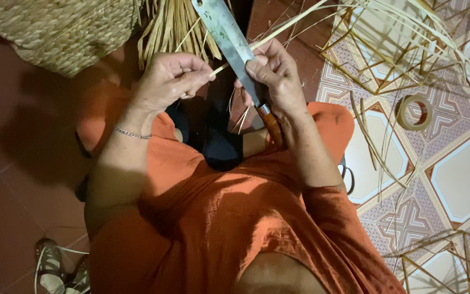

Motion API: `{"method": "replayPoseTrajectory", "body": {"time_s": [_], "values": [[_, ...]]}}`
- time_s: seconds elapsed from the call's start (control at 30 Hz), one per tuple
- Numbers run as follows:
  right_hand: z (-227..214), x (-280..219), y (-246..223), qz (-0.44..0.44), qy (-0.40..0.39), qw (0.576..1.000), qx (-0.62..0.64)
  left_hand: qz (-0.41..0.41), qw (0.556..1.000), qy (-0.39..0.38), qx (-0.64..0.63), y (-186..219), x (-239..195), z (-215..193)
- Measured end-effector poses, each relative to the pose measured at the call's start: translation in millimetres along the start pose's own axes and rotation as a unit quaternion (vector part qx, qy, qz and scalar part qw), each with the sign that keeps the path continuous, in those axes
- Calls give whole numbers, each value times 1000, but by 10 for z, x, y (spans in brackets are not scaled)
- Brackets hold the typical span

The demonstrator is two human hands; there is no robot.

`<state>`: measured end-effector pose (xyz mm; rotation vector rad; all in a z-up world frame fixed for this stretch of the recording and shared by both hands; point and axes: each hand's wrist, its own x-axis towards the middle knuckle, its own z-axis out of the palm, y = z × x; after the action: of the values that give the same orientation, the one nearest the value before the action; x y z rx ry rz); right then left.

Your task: The person sits on the floor and uses a large knife to shave thin strips of bamboo. They hold the bamboo in one hand and the knife in the other, repeatedly scraping the blade along the strip to thin it. The person occasionally picks up new strips from a pile nearby.

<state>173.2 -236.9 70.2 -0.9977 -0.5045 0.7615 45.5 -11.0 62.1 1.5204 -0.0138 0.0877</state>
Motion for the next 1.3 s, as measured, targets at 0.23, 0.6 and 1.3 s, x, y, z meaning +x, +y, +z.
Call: {"method": "replayPoseTrajectory", "body": {"time_s": [0.23, 0.6, 1.3], "values": [[-201, 18, -107, -32, 22, 999, -9, -7, 1000, -5, 8, 99, -71, -81], [-454, 69, -200, -58, 67, 995, -44, -33, 996, -13, 78, 152, -105, -303], [2, 182, 32, -70, 123, 990, 18, 291, 836, 173, 432, -232, 492, 266]]}}
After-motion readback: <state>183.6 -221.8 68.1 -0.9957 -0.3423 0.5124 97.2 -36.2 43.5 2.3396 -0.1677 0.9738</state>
